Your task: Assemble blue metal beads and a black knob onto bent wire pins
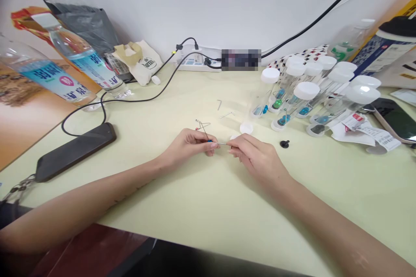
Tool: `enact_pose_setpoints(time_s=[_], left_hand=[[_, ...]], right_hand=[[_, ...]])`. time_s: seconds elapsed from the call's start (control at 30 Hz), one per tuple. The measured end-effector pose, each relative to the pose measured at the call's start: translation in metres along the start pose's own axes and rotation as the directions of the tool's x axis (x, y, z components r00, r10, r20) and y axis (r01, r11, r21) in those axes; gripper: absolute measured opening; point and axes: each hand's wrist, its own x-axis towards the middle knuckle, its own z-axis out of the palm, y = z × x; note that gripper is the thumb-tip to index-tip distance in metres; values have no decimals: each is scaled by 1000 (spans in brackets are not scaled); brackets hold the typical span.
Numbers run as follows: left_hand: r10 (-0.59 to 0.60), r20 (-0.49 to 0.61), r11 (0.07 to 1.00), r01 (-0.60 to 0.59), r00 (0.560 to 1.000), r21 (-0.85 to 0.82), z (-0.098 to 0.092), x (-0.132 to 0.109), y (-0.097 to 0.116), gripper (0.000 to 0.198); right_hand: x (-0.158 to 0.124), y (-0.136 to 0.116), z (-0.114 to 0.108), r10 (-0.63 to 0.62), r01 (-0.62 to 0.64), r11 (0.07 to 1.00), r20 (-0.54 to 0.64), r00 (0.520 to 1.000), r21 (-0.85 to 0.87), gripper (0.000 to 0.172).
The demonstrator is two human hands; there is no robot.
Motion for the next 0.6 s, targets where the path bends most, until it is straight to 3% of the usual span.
enact_pose_setpoints(time_s=[0.1, 0.2, 0.27, 0.33, 0.4, 0.5, 0.6], left_hand=[[-11, 17, 997, 9, 1000, 80, 2, -1, -2, 23], [-5, 9, 994, 4, 1000, 105, 4, -2, -3, 25], [1, 14, 996, -2, 1000, 89, 4, -2, -4, 24], [-1, 14, 999, 0, 1000, 55, 3, -2, -3, 23], [-5, 12, 1000, 5, 1000, 10, 2, -1, -2, 23], [-9, 22, 1000, 10, 1000, -24, 1, -1, -1, 22], [-29, 39, 1000, 29, 999, 2, 2, -1, -1, 23]], right_hand=[[0, -4, 1, 142, -152, 975, 73, 987, 160, 23], [2, -9, 3, 320, -372, 847, 196, 927, 379, 25], [3, -10, 3, 350, -397, 835, 189, 917, 382, 26], [3, -6, 3, 269, -281, 932, 83, 960, 231, 21], [3, -2, 2, 64, -65, 998, -37, 997, -11, 16], [0, 4, 0, -185, 153, 949, -96, 978, -276, 15], [-2, 3, -1, -146, 134, 970, -49, 988, -201, 19]])
